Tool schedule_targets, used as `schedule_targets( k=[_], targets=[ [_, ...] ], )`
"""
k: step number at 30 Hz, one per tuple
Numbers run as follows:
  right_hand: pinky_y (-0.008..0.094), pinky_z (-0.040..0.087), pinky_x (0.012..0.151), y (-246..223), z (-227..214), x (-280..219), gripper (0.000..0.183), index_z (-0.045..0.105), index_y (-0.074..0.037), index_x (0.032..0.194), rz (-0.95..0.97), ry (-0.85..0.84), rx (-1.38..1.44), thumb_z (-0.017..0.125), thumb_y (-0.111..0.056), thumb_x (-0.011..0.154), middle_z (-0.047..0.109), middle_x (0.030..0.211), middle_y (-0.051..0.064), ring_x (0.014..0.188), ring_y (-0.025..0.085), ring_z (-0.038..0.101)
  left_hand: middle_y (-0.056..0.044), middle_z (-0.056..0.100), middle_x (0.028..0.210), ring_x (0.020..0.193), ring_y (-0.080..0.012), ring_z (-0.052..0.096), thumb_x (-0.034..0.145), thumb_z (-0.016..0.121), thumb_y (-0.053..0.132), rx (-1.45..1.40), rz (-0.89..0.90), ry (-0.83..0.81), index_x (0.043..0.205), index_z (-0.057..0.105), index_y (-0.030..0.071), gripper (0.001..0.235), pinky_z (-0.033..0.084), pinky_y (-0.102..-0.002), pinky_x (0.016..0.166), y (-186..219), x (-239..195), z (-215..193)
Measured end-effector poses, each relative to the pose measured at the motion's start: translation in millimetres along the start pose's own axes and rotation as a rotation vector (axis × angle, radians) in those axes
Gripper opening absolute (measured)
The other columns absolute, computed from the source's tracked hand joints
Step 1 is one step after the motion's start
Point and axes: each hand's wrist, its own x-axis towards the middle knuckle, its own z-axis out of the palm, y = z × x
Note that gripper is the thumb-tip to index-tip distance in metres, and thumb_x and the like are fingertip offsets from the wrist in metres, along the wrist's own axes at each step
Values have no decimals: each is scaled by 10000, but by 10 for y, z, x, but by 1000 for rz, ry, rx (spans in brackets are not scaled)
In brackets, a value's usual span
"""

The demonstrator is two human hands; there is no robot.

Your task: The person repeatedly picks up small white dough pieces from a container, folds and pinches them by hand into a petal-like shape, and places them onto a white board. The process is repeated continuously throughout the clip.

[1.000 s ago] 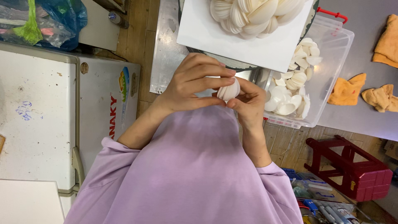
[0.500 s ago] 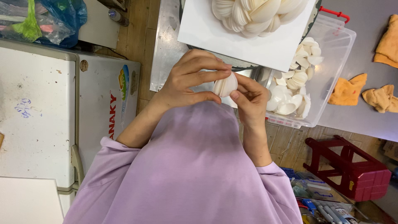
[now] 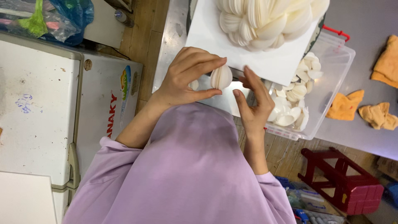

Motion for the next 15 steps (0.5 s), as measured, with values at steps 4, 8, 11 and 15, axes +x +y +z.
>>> schedule_targets(
  k=[4,8,11,15],
  targets=[
    [323,585,916,59,-59,38,430,645,-31,1384,26,45,-154,757,-19,969,680,1386,167,1074,218,733,-75,673,1292,1184,-227,669,790,968,269,-83,-76,29,1355,660,71,673,579,-361,1012,-118,4,-76],
    [304,582,839,140,-128,41,377,681,-18,1337,79,54,-192,742,-11,965,709,1341,158,966,182,730,-81,669,1298,1217,-224,680,787,967,180,-159,-125,56,1320,679,68,617,608,-357,1036,-221,49,-145],
    [285,593,843,244,-149,52,310,706,-23,1301,101,93,-129,723,-14,992,709,1345,149,1001,169,738,-83,671,1319,1218,-224,683,804,945,136,-154,-123,94,1277,688,74,542,598,-360,1044,-287,85,-186],
    [268,596,876,333,-246,99,272,714,-23,1291,156,148,-45,700,-27,1019,719,1332,131,969,138,727,-94,654,1305,1203,-240,674,800,928,117,-132,-118,144,1246,702,77,501,579,-355,1048,-373,161,-221]
  ],
)
